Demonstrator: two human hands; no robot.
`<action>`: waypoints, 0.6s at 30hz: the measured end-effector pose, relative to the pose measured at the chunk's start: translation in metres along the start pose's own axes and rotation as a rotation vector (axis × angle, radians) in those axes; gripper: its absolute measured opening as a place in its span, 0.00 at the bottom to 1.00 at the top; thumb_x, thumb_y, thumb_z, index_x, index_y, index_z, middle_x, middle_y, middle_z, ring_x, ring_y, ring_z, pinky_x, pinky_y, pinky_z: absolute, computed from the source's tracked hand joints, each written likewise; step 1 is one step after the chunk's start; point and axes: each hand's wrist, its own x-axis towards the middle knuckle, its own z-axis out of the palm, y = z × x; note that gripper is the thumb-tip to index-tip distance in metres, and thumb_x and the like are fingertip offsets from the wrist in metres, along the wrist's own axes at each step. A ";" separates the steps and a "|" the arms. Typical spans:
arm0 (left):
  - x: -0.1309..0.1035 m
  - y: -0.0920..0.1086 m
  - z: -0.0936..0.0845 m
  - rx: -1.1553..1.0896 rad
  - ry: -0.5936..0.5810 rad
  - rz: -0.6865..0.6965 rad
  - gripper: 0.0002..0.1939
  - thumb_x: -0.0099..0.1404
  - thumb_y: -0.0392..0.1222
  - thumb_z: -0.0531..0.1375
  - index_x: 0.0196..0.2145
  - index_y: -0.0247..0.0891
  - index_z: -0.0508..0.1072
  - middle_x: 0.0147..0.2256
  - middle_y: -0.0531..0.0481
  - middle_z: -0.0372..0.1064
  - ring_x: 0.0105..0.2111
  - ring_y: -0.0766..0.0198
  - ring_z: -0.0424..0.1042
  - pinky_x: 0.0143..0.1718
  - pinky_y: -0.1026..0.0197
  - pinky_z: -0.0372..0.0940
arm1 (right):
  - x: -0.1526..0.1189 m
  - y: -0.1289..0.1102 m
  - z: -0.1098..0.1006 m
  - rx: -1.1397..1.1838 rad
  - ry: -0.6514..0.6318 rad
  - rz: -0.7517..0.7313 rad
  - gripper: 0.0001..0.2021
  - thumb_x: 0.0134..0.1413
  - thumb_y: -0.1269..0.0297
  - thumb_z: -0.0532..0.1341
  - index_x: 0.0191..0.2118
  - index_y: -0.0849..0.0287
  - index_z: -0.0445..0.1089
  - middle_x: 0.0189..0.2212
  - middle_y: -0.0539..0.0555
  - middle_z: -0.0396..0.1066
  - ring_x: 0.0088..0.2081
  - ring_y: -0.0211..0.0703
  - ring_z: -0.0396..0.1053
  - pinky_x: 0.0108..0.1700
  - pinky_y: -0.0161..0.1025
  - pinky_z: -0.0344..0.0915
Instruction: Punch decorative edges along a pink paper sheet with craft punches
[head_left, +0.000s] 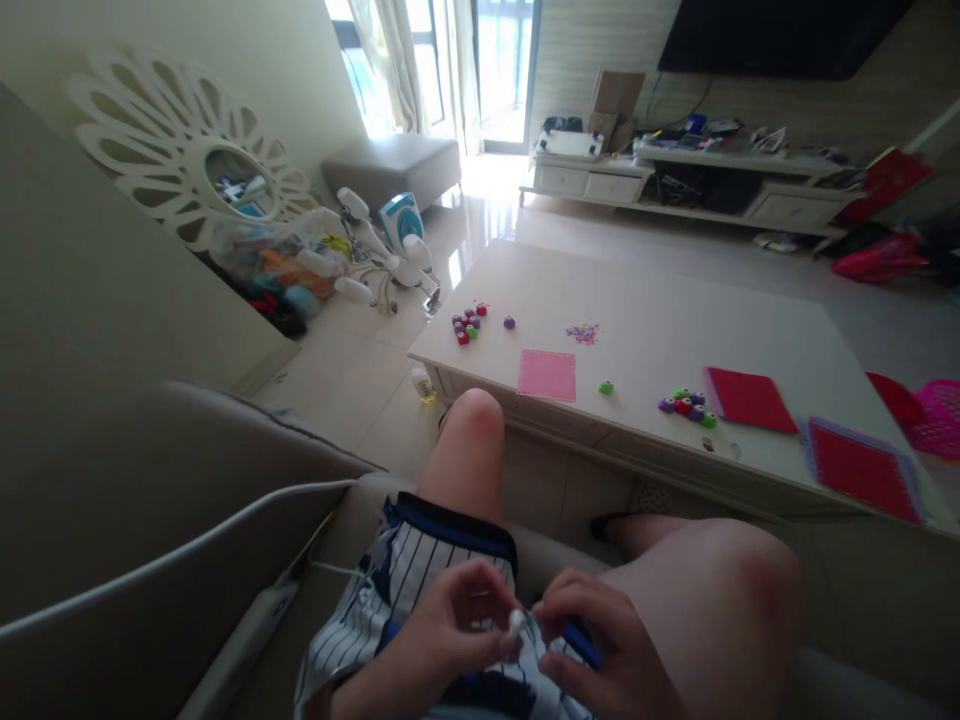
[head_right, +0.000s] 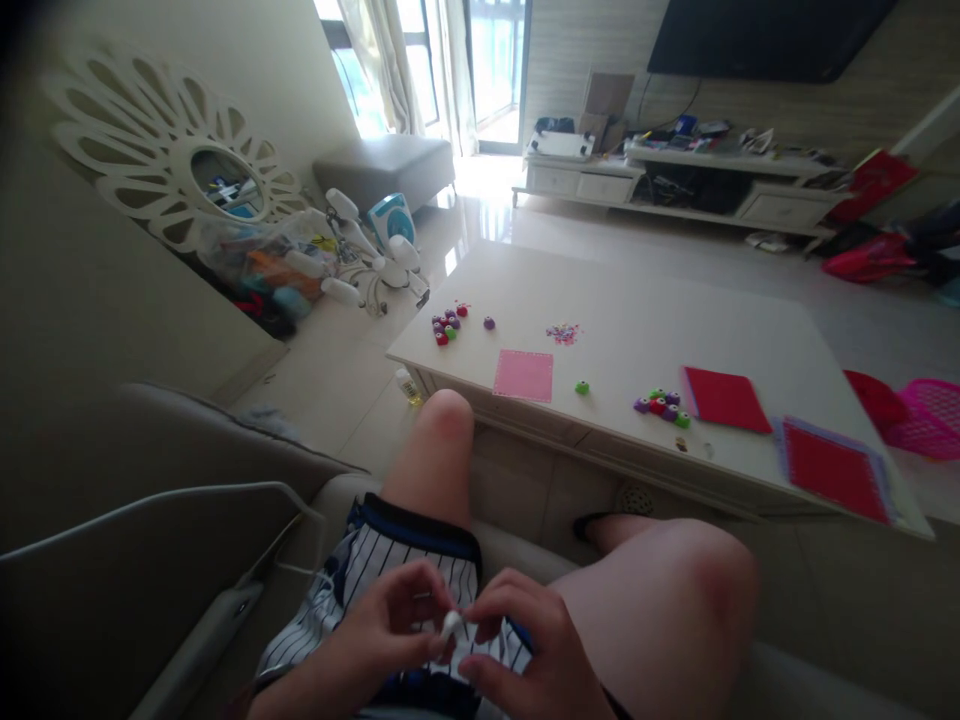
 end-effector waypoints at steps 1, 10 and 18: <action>0.008 -0.004 0.008 -0.056 0.019 0.026 0.22 0.48 0.47 0.77 0.34 0.41 0.71 0.34 0.50 0.74 0.35 0.63 0.74 0.37 0.61 0.68 | -0.006 -0.003 0.003 -0.004 0.003 0.003 0.08 0.55 0.62 0.70 0.41 0.52 0.76 0.30 0.51 0.73 0.30 0.41 0.73 0.32 0.36 0.70; -0.004 -0.003 0.019 0.123 0.166 0.207 0.22 0.51 0.44 0.77 0.38 0.40 0.72 0.35 0.51 0.72 0.35 0.63 0.76 0.40 0.60 0.74 | -0.021 0.013 0.013 0.018 0.029 0.259 0.04 0.59 0.62 0.68 0.40 0.52 0.77 0.33 0.52 0.76 0.34 0.43 0.75 0.37 0.36 0.73; -0.005 0.006 0.013 0.258 0.167 0.393 0.27 0.51 0.37 0.75 0.45 0.41 0.67 0.43 0.52 0.66 0.42 0.64 0.74 0.44 0.59 0.74 | 0.015 -0.001 0.006 0.108 0.014 0.262 0.03 0.60 0.63 0.68 0.38 0.55 0.77 0.32 0.53 0.75 0.34 0.42 0.74 0.36 0.35 0.71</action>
